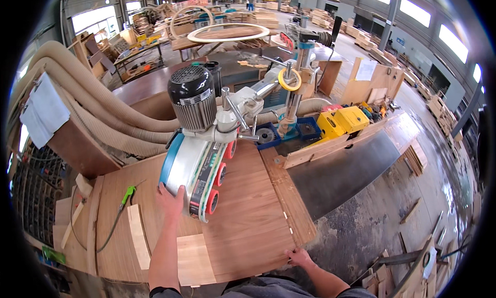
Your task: The person assembles a wooden panel by aligning and joining multiple planks on a workbench. They use a handheld power drill to fasten the pieces together, then move the assembled panel to a large industrial machine with red rollers for further processing.
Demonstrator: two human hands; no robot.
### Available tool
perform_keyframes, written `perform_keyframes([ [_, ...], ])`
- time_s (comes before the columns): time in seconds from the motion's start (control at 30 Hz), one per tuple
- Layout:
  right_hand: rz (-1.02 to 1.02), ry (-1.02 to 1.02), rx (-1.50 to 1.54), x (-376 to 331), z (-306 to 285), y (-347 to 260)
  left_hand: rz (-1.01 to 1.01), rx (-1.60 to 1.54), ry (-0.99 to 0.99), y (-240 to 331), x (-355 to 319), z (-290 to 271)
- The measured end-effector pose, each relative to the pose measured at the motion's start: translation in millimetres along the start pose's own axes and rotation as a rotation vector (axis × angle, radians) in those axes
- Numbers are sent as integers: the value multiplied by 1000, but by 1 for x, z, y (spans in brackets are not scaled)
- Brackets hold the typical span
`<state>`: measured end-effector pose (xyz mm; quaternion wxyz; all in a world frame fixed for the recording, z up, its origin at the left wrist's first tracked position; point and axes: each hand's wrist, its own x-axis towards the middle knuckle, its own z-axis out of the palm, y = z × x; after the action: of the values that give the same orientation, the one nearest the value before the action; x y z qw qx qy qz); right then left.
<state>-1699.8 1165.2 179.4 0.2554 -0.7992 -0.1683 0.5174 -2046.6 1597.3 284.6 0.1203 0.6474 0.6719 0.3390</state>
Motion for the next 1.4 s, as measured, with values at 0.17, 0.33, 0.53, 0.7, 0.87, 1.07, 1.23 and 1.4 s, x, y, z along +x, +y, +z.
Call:
perform_keyframes([
  [0.17, 57, 32, -56, -2, 1, -5, -16, -18, 41, -4, 2, 14],
  [0.33, 19, 77, -277, -1, 0, -7, 12, -55, 99, -11, -1, 20],
  [0.53, -70, 115, -701, 5, -12, -18, -31, -31, 46, -12, -3, 21],
  [0.7, -143, 33, -765, 23, -75, -69, 5, 119, -83, 26, -25, 13],
  [0.87, -609, 246, -651, 44, -207, -182, 17, 228, -107, 108, -47, 30],
  [1.07, -935, 455, -294, 28, -384, -366, -174, 389, -55, 168, -43, 44],
  [1.23, -1316, 790, -330, 6, -473, -551, -199, 450, -23, 179, -44, 43],
  [1.4, -1600, 1251, -462, 8, -493, -699, -211, 457, -5, 187, -40, 44],
])
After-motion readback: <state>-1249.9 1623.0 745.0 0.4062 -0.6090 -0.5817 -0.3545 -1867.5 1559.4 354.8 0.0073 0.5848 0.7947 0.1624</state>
